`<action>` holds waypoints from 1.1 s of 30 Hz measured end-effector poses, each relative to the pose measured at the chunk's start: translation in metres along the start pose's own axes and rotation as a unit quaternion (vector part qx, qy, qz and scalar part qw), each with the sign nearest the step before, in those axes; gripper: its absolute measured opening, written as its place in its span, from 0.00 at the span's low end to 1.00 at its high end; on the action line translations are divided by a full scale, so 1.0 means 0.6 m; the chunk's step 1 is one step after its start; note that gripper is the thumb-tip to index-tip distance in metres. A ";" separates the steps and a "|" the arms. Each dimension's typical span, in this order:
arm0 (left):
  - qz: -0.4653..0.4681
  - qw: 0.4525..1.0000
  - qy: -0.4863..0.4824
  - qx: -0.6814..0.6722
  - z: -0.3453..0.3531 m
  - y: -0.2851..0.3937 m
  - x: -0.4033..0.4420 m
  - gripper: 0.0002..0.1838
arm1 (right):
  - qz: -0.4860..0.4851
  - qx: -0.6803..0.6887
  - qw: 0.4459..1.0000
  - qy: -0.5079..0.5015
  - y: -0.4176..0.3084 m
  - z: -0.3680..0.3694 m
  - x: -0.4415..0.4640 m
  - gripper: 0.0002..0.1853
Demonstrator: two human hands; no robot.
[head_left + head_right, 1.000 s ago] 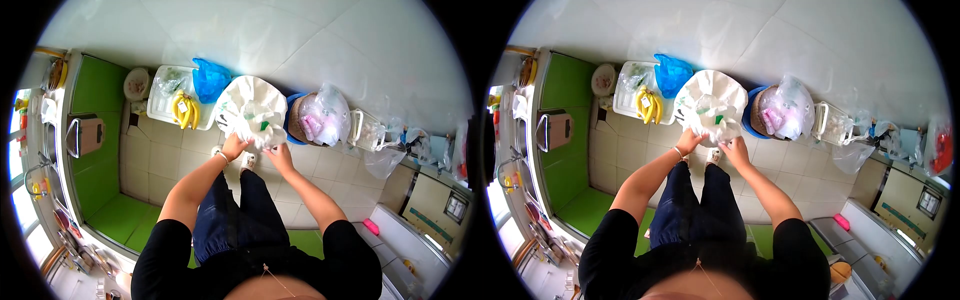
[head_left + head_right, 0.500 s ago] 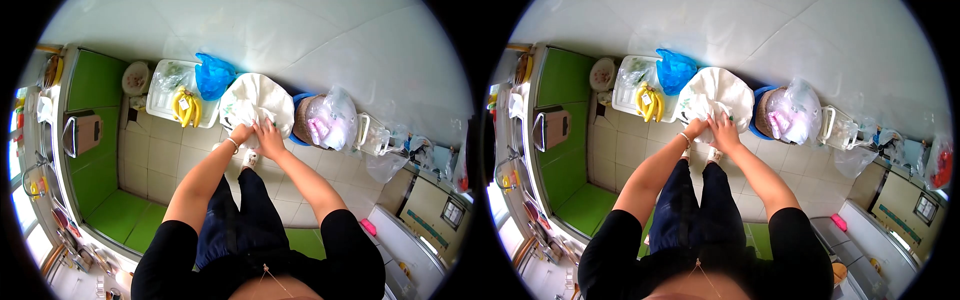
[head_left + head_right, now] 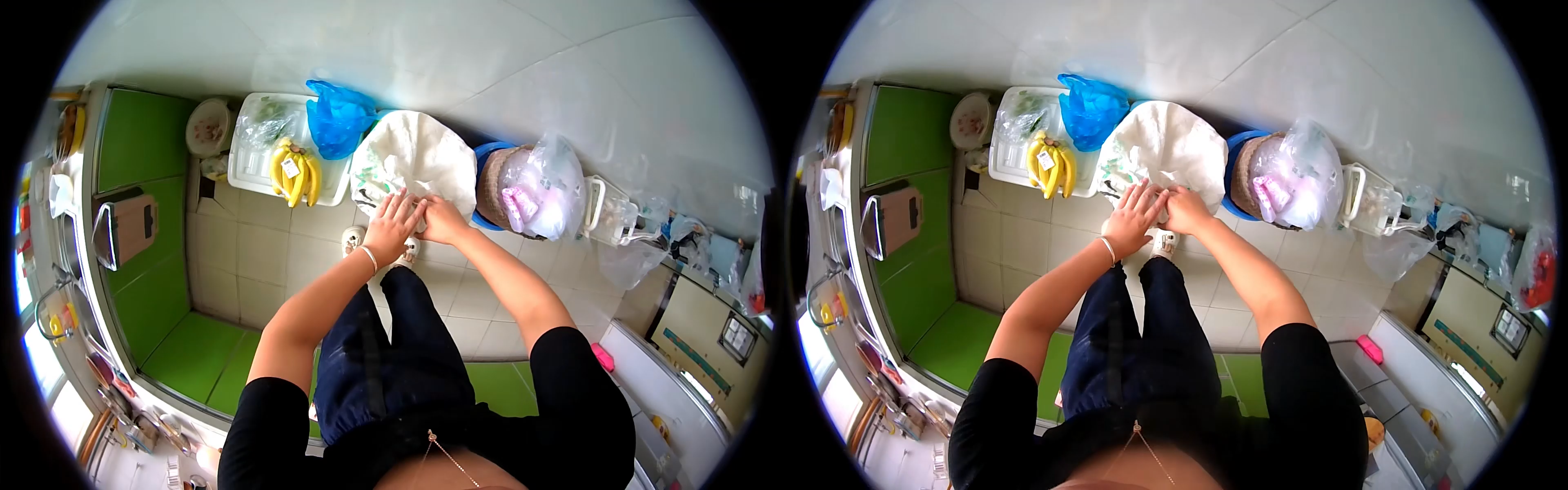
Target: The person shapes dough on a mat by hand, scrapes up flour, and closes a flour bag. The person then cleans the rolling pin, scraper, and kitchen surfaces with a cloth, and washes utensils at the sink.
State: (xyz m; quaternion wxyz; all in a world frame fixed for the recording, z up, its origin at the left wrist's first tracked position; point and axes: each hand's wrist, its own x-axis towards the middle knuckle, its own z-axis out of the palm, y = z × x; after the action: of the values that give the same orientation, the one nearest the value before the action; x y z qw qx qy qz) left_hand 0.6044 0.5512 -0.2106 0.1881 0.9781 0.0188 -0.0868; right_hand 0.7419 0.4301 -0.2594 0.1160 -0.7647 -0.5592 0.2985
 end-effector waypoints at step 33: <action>-0.125 0.971 -0.167 -0.116 0.098 -0.055 -0.004 0.14 | 0.065 0.019 0.996 -0.057 -0.062 0.091 0.001 0.10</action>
State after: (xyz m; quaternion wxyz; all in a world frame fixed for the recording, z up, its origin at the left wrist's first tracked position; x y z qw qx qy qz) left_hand 0.5903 0.5599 -0.2762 0.2882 0.9114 0.1190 -0.2686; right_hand 0.6804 0.4348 -0.2838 0.0789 -0.7784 -0.5086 0.3595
